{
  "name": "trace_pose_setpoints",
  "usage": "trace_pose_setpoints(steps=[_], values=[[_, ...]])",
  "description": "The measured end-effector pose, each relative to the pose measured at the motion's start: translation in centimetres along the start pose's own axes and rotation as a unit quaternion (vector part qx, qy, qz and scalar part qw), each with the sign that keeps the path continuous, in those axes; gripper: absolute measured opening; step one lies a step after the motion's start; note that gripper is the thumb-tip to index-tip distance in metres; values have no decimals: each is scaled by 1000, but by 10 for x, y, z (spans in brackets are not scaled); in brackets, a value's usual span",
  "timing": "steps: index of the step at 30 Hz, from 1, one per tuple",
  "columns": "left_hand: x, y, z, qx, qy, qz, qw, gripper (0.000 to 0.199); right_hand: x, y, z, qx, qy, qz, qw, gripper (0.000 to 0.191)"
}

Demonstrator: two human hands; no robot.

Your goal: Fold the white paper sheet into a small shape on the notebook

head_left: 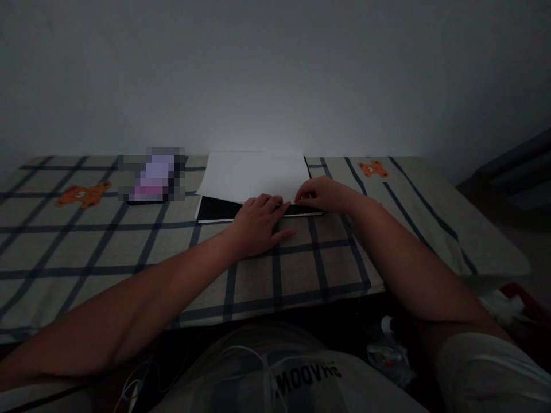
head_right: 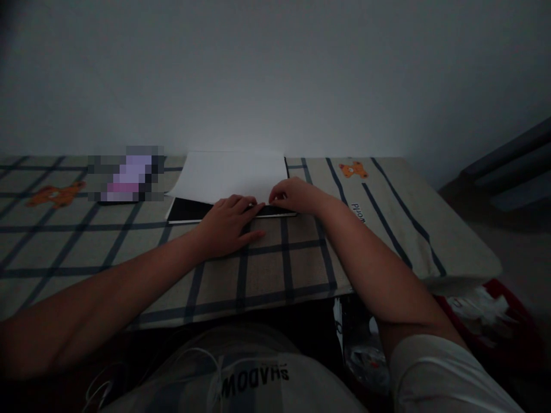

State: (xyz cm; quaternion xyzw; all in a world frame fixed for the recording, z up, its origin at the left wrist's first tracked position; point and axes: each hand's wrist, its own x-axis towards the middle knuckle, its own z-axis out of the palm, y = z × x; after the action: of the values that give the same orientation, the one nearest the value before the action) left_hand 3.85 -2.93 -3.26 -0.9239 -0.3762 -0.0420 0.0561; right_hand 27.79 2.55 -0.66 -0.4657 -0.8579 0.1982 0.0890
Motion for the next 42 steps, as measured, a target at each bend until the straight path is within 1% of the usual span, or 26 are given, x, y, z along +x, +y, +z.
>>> trace_pose_setpoints(steps=[4, 7, 13, 17, 22, 26, 31, 36, 42], values=[[-1, 2, 0, -1, 0, 0, 1000, 73, 1, 2, 2, 23, -16, 7, 1000, 22], [-1, 2, 0, -1, 4, 1, 1000, 73, 0, 3, 0, 3, -19, 7, 1000, 24], [0, 1, -1, -11, 3, 0, 1000, 71, -1, -7, -2, -110, -11, -65, 992, 29], [0, 0, 0, -21, 11, 0, 1000, 72, -2, -9, -3, -132, -20, -103, 986, 28], [0, 0, 1, -21, 14, -1, 1000, 72, -5, -7, -1, -138, -1, -124, 983, 32], [0, 1, 1, -21, 15, -1, 1000, 72, -6, -10, -1, -148, -13, -108, 983, 34], [0, 0, 1, -25, 17, 3, 1000, 72, -6, -15, -4, -128, -38, -53, 990, 42], [0, 0, 0, -17, 12, 2, 1000, 72, -6, -10, -8, -104, -53, -9, 993, 40], [0, 1, -2, -18, 3, 2, 1000, 72, -10, -3, -13, -79, -61, 41, 994, 46]])
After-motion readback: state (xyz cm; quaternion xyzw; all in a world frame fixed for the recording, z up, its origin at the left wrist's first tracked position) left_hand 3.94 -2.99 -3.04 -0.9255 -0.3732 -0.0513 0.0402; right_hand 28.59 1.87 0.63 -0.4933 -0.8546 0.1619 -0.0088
